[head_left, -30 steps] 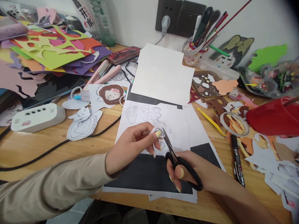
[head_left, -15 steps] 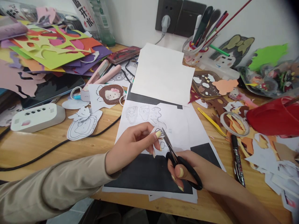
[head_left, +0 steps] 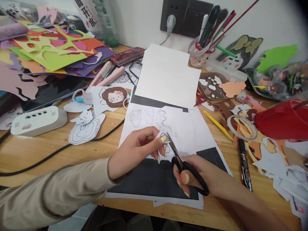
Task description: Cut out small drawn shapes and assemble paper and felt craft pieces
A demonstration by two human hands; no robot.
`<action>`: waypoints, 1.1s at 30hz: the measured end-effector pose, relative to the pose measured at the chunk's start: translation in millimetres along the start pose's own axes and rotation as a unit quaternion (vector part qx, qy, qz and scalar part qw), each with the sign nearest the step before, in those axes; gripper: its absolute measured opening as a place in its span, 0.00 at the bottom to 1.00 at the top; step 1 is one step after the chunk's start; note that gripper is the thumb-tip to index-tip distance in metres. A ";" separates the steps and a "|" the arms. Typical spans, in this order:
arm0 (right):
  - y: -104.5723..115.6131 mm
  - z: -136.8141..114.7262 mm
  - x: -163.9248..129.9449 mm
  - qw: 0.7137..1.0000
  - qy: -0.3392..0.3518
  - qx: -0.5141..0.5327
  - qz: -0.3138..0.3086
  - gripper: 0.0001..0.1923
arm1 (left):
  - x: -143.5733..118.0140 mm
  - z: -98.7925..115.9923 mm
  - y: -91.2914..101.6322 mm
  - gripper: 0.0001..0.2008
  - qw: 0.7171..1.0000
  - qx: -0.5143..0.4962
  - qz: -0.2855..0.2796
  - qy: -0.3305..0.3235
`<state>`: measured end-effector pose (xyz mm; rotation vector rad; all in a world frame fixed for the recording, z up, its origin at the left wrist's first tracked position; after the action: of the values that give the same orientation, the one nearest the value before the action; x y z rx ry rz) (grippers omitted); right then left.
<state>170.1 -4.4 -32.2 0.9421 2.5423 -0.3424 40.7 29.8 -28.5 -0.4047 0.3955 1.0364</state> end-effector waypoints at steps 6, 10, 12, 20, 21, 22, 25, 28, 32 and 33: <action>0.8 6.4 -1.8 1.000 -0.016 -0.002 0.003 0.12 | -2.0 -0.6 0.3 0.08 1.000 0.001 -0.001 -0.004; 0.5 5.2 -0.6 1.000 -0.008 0.012 0.001 0.13 | 1.5 0.7 0.2 0.09 1.000 -0.001 -0.005 -0.002; 0.3 3.5 0.4 1.000 0.003 0.012 -0.001 0.13 | 3.3 1.0 -0.1 0.09 1.000 0.000 -0.006 -0.001; 0.2 4.5 1.0 1.000 -0.012 0.021 0.006 0.11 | 1.8 -0.1 -0.7 0.09 1.000 -0.002 -0.009 0.003; 0.1 3.6 1.2 1.000 -0.006 0.019 0.005 0.11 | 1.8 0.0 -0.8 0.09 1.000 -0.003 -0.010 0.005; 0.0 2.7 1.4 1.000 -0.002 0.017 0.004 0.12 | 1.9 0.0 -1.0 0.08 1.000 -0.004 -0.010 0.007; 0.4 1.9 1.2 1.000 -0.005 0.005 0.008 0.11 | 2.5 0.6 -1.2 0.08 1.000 -0.003 -0.012 0.008; 0.0 2.8 0.9 1.000 -0.018 0.009 0.008 0.10 | 2.4 0.9 -1.3 0.08 1.000 -0.003 -0.012 0.007; -0.6 3.1 1.2 1.000 -0.016 0.014 0.002 0.11 | 1.5 0.3 -1.7 0.09 1.000 -0.003 -0.017 0.008; -0.3 2.6 1.2 1.000 -0.012 0.007 0.003 0.12 | 1.2 0.3 -1.9 0.09 1.000 -0.002 -0.019 0.008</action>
<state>169.8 -4.8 -35.1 0.9443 2.5173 -0.3671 43.0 30.0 -28.5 -0.4239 0.3989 0.9982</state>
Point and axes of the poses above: each hand's wrist, its own x-axis towards the middle knuckle, its own y-axis out of the back of the hand, z = x × y, the point moved 5 cm from there along x, towards the middle knuckle, and after that the axes turned 13 degrees about y, right-handed, at the moved point
